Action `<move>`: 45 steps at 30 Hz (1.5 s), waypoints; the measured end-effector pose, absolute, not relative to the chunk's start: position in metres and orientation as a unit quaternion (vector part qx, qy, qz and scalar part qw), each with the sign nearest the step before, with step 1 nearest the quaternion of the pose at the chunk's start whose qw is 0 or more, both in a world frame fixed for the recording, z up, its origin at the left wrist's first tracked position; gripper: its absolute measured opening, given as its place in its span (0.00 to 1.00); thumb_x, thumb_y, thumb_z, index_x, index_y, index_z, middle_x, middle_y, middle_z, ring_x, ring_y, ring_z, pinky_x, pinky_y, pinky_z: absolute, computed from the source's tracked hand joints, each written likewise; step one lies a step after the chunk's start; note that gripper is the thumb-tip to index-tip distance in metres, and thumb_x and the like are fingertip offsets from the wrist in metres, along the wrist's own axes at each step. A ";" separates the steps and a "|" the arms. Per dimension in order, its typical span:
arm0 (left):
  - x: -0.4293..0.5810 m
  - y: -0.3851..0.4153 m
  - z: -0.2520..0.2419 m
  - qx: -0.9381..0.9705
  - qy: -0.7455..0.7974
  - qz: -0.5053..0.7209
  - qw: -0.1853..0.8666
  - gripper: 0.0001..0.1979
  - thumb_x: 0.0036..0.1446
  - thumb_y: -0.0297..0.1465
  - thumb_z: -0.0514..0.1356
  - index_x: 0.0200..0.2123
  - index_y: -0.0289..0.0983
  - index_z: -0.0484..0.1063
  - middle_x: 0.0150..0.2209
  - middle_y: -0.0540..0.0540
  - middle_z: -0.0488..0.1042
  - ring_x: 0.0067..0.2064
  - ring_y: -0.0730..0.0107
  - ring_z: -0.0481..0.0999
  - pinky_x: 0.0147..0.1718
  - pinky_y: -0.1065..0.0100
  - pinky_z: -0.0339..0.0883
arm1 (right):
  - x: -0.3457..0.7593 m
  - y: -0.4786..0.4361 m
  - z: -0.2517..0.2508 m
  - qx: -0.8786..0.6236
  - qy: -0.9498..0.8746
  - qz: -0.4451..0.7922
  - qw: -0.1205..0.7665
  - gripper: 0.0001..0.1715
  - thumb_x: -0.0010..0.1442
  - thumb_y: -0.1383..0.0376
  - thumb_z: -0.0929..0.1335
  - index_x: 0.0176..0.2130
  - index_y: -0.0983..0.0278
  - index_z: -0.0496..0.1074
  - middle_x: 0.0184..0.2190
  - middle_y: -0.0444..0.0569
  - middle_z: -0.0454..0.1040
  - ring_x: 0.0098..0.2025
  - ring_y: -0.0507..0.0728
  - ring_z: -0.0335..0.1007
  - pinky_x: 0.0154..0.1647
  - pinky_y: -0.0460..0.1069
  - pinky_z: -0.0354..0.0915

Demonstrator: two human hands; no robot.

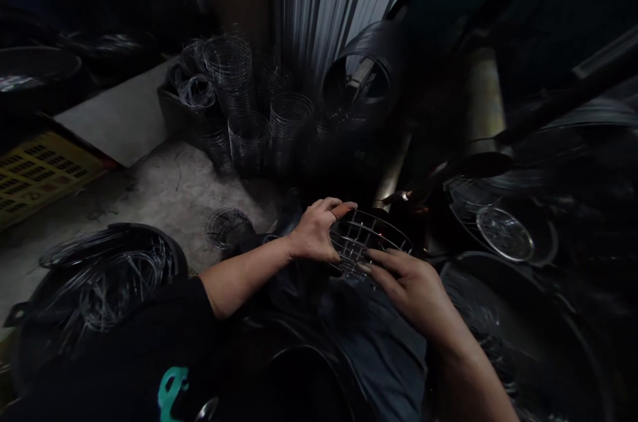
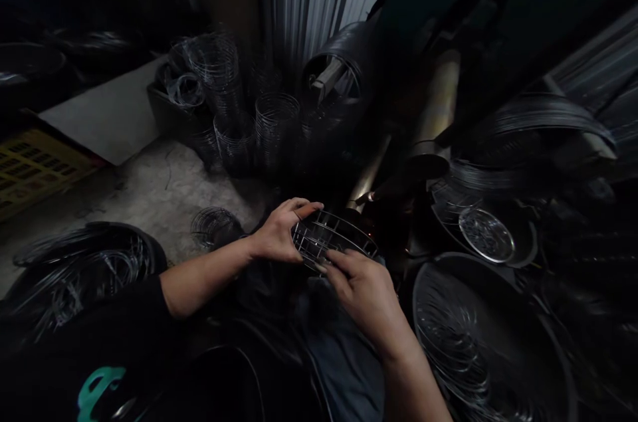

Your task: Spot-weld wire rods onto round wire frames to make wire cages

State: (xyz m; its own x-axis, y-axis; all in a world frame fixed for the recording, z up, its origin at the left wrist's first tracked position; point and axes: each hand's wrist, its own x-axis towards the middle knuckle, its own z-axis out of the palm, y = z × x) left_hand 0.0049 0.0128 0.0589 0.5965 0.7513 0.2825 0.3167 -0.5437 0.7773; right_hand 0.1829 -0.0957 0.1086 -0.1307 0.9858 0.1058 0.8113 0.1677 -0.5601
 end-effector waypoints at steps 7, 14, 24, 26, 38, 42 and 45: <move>0.021 0.021 0.057 0.799 0.330 0.331 0.380 0.46 0.30 0.39 0.72 0.57 0.38 0.64 0.48 0.43 0.66 0.48 0.58 0.70 0.52 0.58 0.65 | 0.194 -0.106 0.094 -0.582 -0.792 -0.061 0.177 0.17 0.62 0.69 0.61 0.45 0.69 0.75 0.34 0.53 0.78 0.34 0.60 0.72 0.37 0.54 0.69; 0.040 0.036 0.057 0.778 0.340 0.333 0.410 0.47 0.27 0.34 0.72 0.57 0.40 0.65 0.48 0.45 0.65 0.48 0.58 0.71 0.52 0.60 0.66 | 0.215 -0.083 0.093 -0.532 -0.798 -0.075 0.275 0.13 0.62 0.71 0.62 0.43 0.67 0.75 0.31 0.50 0.77 0.29 0.54 0.70 0.35 0.51 0.67; 0.061 0.061 0.053 0.746 0.357 0.339 0.448 0.48 0.26 0.33 0.73 0.57 0.41 0.65 0.49 0.45 0.64 0.49 0.58 0.70 0.51 0.60 0.67 | 0.237 -0.052 0.094 -0.545 -0.784 -0.080 0.288 0.12 0.62 0.69 0.64 0.41 0.65 0.77 0.32 0.49 0.78 0.31 0.54 0.71 0.35 0.50 0.67; 0.061 0.061 0.051 0.742 0.355 0.340 0.456 0.49 0.26 0.35 0.73 0.57 0.40 0.64 0.49 0.45 0.64 0.48 0.59 0.71 0.51 0.60 0.67 | 0.236 -0.052 0.094 -0.541 -0.783 -0.085 0.295 0.11 0.62 0.69 0.65 0.40 0.66 0.77 0.32 0.49 0.78 0.31 0.54 0.71 0.35 0.50 0.67; 0.077 0.084 0.049 0.733 0.386 0.336 0.448 0.51 0.24 0.37 0.74 0.57 0.38 0.65 0.47 0.44 0.64 0.46 0.60 0.70 0.49 0.62 0.68 | 0.246 -0.027 0.094 -0.575 -0.753 -0.093 0.306 0.13 0.63 0.62 0.64 0.38 0.64 0.78 0.32 0.49 0.79 0.31 0.55 0.74 0.38 0.51 0.68; 0.079 0.087 0.047 0.736 0.387 0.333 0.444 0.52 0.22 0.35 0.75 0.58 0.40 0.65 0.47 0.46 0.64 0.46 0.61 0.70 0.47 0.63 0.69 | 0.238 -0.047 0.098 -0.637 -0.645 -0.008 0.422 0.15 0.61 0.63 0.67 0.47 0.62 0.76 0.39 0.50 0.78 0.35 0.55 0.74 0.40 0.50 0.69; 0.083 0.093 0.050 0.730 0.404 0.330 0.442 0.53 0.20 0.35 0.75 0.58 0.39 0.65 0.49 0.45 0.64 0.48 0.60 0.70 0.50 0.63 0.67 | 0.227 -0.066 0.099 -0.651 -0.523 0.126 0.536 0.16 0.57 0.63 0.71 0.47 0.61 0.76 0.38 0.50 0.78 0.32 0.56 0.75 0.34 0.50 0.71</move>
State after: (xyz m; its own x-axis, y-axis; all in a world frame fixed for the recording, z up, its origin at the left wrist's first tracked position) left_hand 0.0832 0.0929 0.0503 0.4563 0.8811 0.1243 0.2989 -0.2833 0.9112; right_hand 0.2272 -0.0658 0.0987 0.4217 0.8153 0.3968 0.5463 0.1208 -0.8288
